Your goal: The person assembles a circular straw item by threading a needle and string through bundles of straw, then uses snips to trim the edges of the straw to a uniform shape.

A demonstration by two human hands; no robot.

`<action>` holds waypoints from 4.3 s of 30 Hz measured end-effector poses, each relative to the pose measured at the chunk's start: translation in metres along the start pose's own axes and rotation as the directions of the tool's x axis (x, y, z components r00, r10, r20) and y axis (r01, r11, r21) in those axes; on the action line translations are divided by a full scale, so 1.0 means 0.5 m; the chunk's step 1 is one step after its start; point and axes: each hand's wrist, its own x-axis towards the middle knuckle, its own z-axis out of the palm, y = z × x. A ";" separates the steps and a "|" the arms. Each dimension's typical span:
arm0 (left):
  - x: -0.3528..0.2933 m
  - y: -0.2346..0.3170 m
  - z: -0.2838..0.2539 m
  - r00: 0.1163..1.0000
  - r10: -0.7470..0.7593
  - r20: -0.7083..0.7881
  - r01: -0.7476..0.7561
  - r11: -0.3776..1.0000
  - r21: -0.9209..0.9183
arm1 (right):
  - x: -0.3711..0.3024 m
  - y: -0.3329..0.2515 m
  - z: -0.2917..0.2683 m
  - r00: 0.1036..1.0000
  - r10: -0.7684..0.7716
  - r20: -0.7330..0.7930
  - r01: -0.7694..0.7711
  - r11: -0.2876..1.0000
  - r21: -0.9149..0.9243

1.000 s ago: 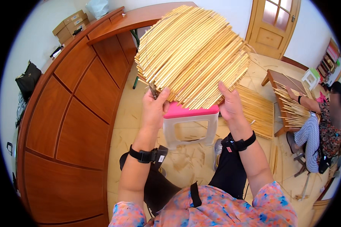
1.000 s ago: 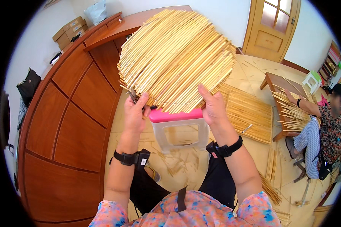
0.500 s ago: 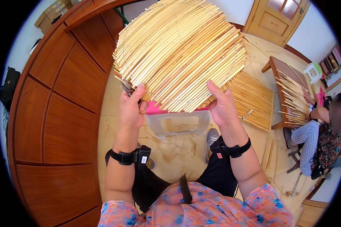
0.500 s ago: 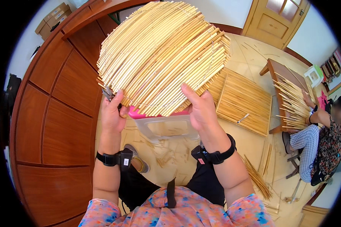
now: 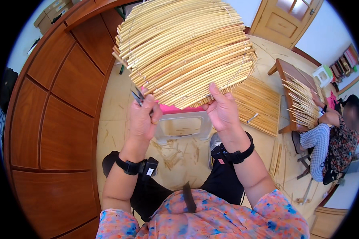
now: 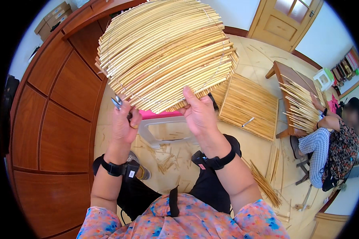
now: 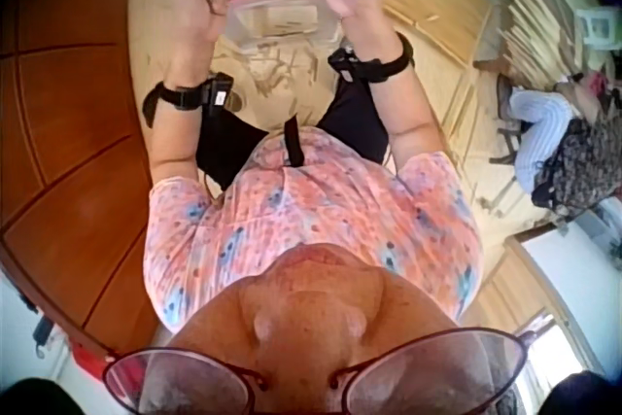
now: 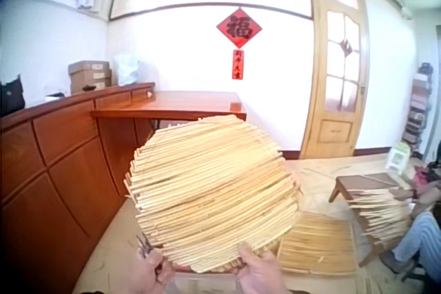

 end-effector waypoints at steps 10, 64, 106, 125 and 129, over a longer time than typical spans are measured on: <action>-0.009 -0.005 0.039 0.994 -0.041 -0.101 0.046 0.998 0.053 | -0.003 -0.018 -0.007 1.000 -0.006 -0.009 0.005 0.990 -0.138; 0.007 -0.003 -0.002 0.990 -0.085 -0.111 0.070 0.989 -0.132 | -0.017 -0.021 -0.014 0.984 -0.176 -0.035 0.175 0.984 -0.037; 0.016 -0.006 -0.003 0.994 -0.029 -0.105 0.019 0.996 -0.089 | -0.013 -0.029 -0.027 0.999 -0.003 -0.036 0.002 1.000 -0.028; -0.002 -0.028 0.017 0.998 -0.053 -0.042 0.050 0.996 -0.077 | -0.018 0.002 -0.017 1.000 -0.021 -0.022 0.021 1.000 0.010; 0.000 -0.021 0.022 0.997 -0.059 -0.057 0.054 0.994 -0.097 | -0.022 -0.001 -0.010 1.000 -0.010 -0.020 0.010 1.000 -0.002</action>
